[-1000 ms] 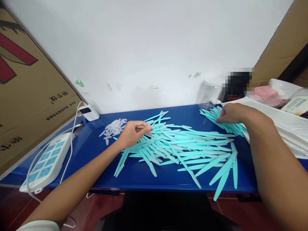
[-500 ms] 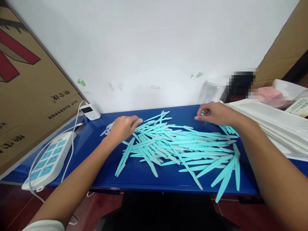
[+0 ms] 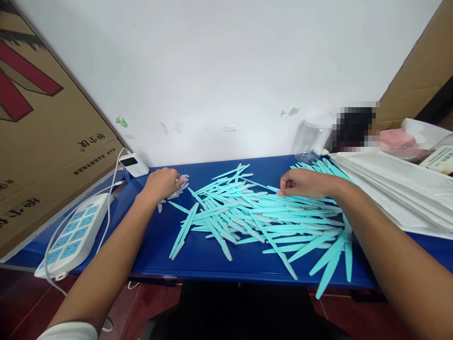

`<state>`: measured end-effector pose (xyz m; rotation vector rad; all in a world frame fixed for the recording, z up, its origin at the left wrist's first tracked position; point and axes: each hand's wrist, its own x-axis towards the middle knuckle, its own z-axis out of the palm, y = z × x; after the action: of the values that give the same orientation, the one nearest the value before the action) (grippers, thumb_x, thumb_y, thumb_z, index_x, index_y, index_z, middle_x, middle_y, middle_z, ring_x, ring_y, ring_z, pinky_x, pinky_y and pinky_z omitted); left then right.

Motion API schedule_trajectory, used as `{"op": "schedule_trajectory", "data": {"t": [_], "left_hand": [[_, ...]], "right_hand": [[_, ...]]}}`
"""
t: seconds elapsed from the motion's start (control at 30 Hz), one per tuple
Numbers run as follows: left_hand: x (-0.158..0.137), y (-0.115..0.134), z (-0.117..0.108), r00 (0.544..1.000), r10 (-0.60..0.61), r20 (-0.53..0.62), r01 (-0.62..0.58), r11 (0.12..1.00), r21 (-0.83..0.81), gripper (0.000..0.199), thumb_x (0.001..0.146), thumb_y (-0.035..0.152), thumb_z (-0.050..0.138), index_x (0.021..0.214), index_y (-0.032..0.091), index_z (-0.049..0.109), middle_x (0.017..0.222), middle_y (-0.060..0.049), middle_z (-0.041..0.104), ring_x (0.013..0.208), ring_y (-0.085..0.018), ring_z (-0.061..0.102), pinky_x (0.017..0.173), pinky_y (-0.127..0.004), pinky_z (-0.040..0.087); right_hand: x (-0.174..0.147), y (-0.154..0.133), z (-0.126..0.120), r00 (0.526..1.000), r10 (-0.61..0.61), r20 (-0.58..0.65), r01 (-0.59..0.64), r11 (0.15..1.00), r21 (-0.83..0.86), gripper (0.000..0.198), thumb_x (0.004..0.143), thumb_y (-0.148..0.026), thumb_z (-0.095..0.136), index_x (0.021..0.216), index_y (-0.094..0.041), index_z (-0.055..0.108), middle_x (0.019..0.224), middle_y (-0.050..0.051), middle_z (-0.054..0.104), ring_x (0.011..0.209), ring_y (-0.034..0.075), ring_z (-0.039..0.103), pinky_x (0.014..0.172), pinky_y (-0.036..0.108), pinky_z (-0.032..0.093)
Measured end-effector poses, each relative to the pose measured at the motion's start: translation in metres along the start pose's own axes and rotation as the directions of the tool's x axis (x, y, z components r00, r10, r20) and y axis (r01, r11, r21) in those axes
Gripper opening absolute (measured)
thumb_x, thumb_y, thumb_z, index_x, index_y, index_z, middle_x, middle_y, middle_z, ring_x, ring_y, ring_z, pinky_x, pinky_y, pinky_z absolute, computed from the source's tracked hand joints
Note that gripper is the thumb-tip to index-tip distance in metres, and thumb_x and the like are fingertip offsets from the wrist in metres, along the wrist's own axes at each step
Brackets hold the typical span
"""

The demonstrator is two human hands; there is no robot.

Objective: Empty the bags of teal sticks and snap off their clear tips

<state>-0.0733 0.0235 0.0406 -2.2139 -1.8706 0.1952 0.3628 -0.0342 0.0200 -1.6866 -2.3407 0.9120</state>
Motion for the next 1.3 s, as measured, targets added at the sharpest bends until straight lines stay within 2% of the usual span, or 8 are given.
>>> {"op": "schedule_trajectory", "data": {"t": [0.33, 0.5, 0.6, 0.77, 0.9, 1.07, 1.2, 1.3], "left_hand": [[-0.006, 0.022, 0.004, 0.970, 0.169, -0.173, -0.187, 0.978, -0.091, 0.040, 0.106, 0.047, 0.052, 0.116, 0.018, 0.078, 0.106, -0.014, 0.079, 0.104, -0.033, 0.073, 0.081, -0.037, 0.052], [-0.013, 0.037, 0.000, 0.941, 0.262, -0.216, -0.296, 0.944, -0.146, 0.038, 0.108, 0.045, 0.051, 0.116, 0.019, 0.078, 0.102, -0.011, 0.079, 0.093, -0.028, 0.073, 0.071, -0.033, 0.047], [-0.015, 0.040, -0.002, 0.927, 0.278, -0.253, -0.327, 0.929, -0.177, 0.037, 0.108, 0.045, 0.052, 0.115, 0.019, 0.078, 0.101, -0.010, 0.079, 0.087, -0.027, 0.072, 0.067, -0.032, 0.045], [-0.016, 0.042, -0.002, 0.924, 0.275, -0.267, -0.334, 0.919, -0.210, 0.036, 0.107, 0.045, 0.052, 0.114, 0.020, 0.078, 0.103, -0.010, 0.080, 0.085, -0.025, 0.072, 0.065, -0.032, 0.043], [-0.018, 0.043, -0.003, 0.918, 0.283, -0.277, -0.347, 0.912, -0.218, 0.037, 0.107, 0.045, 0.052, 0.113, 0.020, 0.079, 0.100, -0.010, 0.080, 0.084, -0.025, 0.072, 0.064, -0.032, 0.043], [-0.019, 0.044, -0.004, 0.912, 0.287, -0.292, -0.359, 0.905, -0.231, 0.037, 0.107, 0.044, 0.052, 0.113, 0.020, 0.079, 0.095, -0.009, 0.079, 0.083, -0.026, 0.072, 0.066, -0.033, 0.044], [-0.019, 0.046, -0.002, 0.908, 0.295, -0.298, -0.371, 0.897, -0.240, 0.035, 0.107, 0.043, 0.054, 0.110, 0.020, 0.080, 0.088, -0.008, 0.078, 0.082, -0.026, 0.071, 0.065, -0.033, 0.044], [-0.019, 0.046, -0.001, 0.897, 0.305, -0.321, -0.393, 0.882, -0.260, 0.033, 0.106, 0.042, 0.056, 0.107, 0.020, 0.080, 0.087, -0.008, 0.078, 0.080, -0.026, 0.071, 0.065, -0.033, 0.043]], "right_hand": [[0.006, 0.004, 0.000, 0.988, -0.049, -0.144, 0.038, 0.996, -0.078, 0.064, 0.086, -0.082, 0.063, 0.080, -0.018, 0.070, 0.068, 0.002, 0.058, 0.065, 0.016, 0.044, 0.062, 0.031, 0.032], [0.018, 0.004, 0.006, 0.850, -0.107, -0.516, 0.075, 0.994, -0.083, 0.054, 0.098, -0.073, 0.051, 0.093, -0.022, 0.064, 0.080, 0.006, 0.071, 0.066, 0.018, 0.057, 0.065, 0.031, 0.040], [0.025, 0.001, 0.014, 0.786, -0.051, -0.615, 0.136, 0.987, 0.091, 0.045, 0.101, -0.069, 0.050, 0.104, -0.024, 0.056, 0.083, 0.005, 0.074, 0.056, 0.015, 0.057, 0.057, 0.030, 0.043], [0.037, 0.011, 0.024, 0.814, 0.221, -0.536, 0.049, 0.895, 0.443, 0.058, 0.090, -0.073, 0.064, 0.115, -0.022, 0.055, 0.075, 0.005, 0.072, 0.045, 0.018, 0.058, 0.045, 0.032, 0.047], [0.044, 0.021, 0.030, 0.825, 0.317, -0.467, -0.172, 0.929, 0.328, 0.068, 0.087, -0.069, 0.069, 0.129, -0.016, 0.060, 0.081, 0.008, 0.076, 0.051, 0.021, 0.064, 0.054, 0.035, 0.051], [0.050, 0.011, 0.033, 0.783, 0.315, -0.537, -0.393, 0.919, -0.032, 0.063, 0.077, -0.078, 0.071, 0.096, -0.018, 0.073, 0.086, 0.012, 0.077, 0.080, 0.029, 0.071, 0.064, 0.035, 0.046], [0.055, -0.001, 0.030, 0.854, 0.311, -0.417, -0.407, 0.898, -0.165, 0.054, 0.091, -0.065, 0.061, 0.060, -0.022, 0.060, 0.058, 0.008, 0.062, 0.058, 0.022, 0.057, 0.059, 0.035, 0.034], [0.056, -0.004, 0.028, 0.868, 0.280, -0.411, -0.368, 0.917, -0.152, 0.049, 0.095, -0.049, 0.061, 0.055, -0.022, 0.052, 0.053, 0.005, 0.055, 0.054, 0.018, 0.050, 0.058, 0.034, 0.030]]}}
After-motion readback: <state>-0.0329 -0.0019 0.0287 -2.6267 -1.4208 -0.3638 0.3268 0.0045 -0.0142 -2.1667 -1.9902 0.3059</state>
